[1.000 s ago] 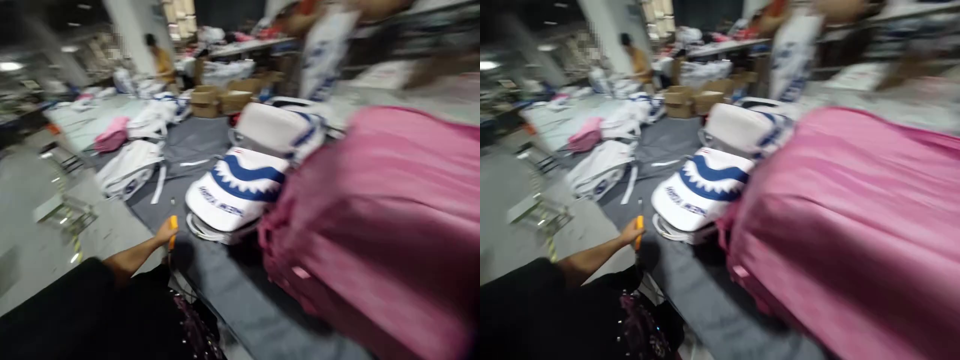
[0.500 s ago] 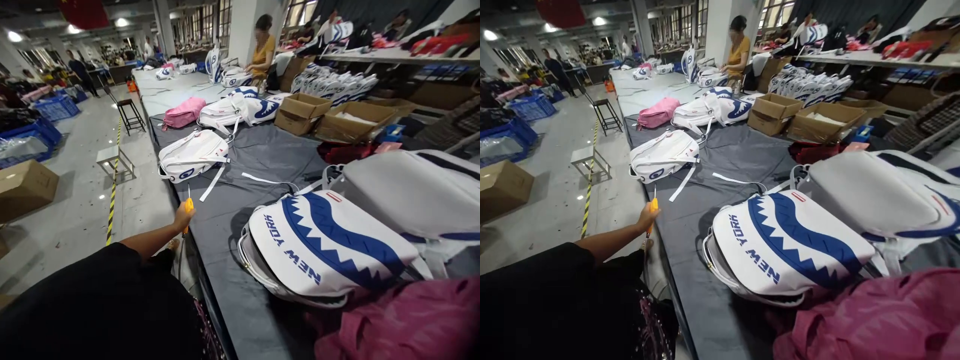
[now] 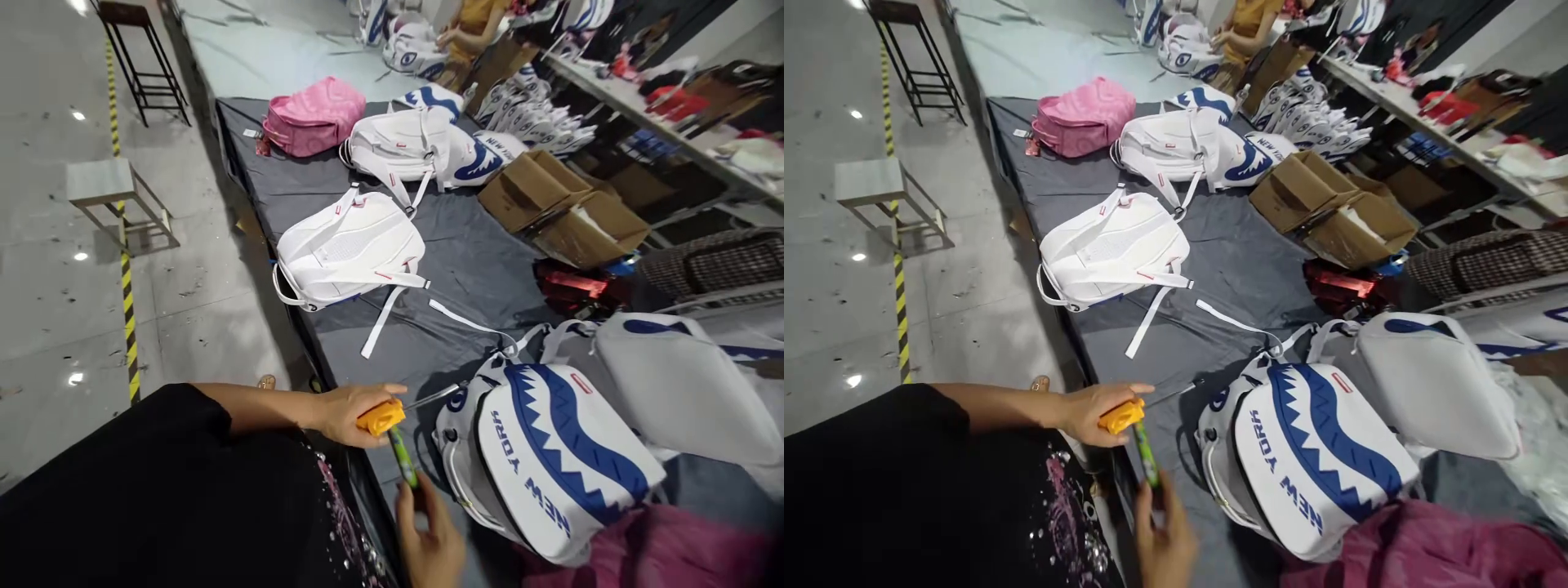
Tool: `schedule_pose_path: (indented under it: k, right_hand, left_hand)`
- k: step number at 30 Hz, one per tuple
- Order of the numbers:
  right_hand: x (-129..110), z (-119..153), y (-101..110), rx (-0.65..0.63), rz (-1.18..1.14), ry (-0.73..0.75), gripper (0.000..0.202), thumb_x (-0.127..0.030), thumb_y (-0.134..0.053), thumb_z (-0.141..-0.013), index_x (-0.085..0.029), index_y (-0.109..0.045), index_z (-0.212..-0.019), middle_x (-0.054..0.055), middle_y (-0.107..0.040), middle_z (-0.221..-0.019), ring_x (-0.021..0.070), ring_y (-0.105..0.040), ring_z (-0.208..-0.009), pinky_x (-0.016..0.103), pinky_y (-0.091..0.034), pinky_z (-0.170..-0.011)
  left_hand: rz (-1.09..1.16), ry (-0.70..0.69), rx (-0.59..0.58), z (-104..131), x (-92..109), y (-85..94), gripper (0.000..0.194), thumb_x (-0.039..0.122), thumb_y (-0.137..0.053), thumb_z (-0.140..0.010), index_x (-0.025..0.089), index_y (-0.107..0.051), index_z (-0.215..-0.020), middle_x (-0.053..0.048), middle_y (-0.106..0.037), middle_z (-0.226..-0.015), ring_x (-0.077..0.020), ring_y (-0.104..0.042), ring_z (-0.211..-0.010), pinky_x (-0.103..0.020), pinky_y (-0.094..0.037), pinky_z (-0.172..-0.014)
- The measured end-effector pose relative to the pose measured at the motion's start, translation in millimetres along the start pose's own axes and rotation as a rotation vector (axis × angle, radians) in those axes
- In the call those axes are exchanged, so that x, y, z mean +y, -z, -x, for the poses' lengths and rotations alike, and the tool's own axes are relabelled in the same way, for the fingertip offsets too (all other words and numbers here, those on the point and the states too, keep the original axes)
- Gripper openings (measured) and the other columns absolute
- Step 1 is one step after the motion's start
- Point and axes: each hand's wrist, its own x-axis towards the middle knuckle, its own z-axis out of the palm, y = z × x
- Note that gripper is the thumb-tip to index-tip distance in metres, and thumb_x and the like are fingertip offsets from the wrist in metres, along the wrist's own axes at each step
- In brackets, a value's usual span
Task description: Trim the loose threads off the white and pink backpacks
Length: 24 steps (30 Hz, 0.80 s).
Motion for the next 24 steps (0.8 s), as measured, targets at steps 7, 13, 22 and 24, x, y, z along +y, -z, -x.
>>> schedule_pose_path:
  k: [7, 13, 22, 24]
  right_hand:
    - [-92, -101, -83, -0.041, -0.423, -0.034, 0.026, -0.042, -0.064, -0.089, -0.022, -0.064, -0.106, 0.007, -0.072, -0.093, 0.0214, -0.071, -0.077, 0.037, -0.06, -0.072]
    - [-116, -172, -113, -0.214, -0.538, 0.025, 0.021, -0.037, -0.063, -0.092, -0.021, -0.067, -0.104, 0.004, -0.072, -0.085, 0.0172, -0.068, -0.067, 0.031, -0.058, -0.064]
    - [-73, -361, -204, -0.145, -0.199, 0.505, 0.043, -0.029, -0.05, -0.091, -0.022, -0.058, -0.133, 0.011, -0.066, -0.13, 0.0276, -0.064, -0.117, 0.052, -0.047, -0.106]
    - [-52, -364, -220, -0.227, -0.155, 0.46, 0.042, -0.031, -0.05, -0.091, -0.021, -0.058, -0.131, 0.012, -0.068, -0.127, 0.0279, -0.066, -0.112, 0.049, -0.052, -0.099]
  left_hand:
    - [0.017, 0.258, 0.325, 24, -1, 79.8, 0.038, 0.033, -0.06, -0.083, 0.018, -0.047, -0.115, -0.006, -0.063, -0.098, -0.0186, -0.062, -0.083, -0.032, -0.051, -0.08]
    - [0.221, 0.353, 0.702, 29, -17, 119.7, 0.036, 0.032, -0.06, -0.086, 0.019, -0.047, -0.118, -0.014, -0.053, -0.138, -0.019, -0.067, -0.098, -0.034, -0.053, -0.086]
    - [0.717, 0.615, 1.035, -49, -70, 221.1, 0.049, 0.045, -0.08, -0.064, 0.02, -0.051, -0.095, -0.009, -0.061, -0.113, -0.0277, -0.062, -0.113, -0.028, -0.053, -0.069]
    - [0.775, 0.701, 1.017, -63, -92, 225.5, 0.05, 0.044, -0.082, -0.059, 0.021, -0.052, -0.091, -0.006, -0.059, -0.105, -0.0264, -0.06, -0.111, -0.031, -0.055, -0.073]
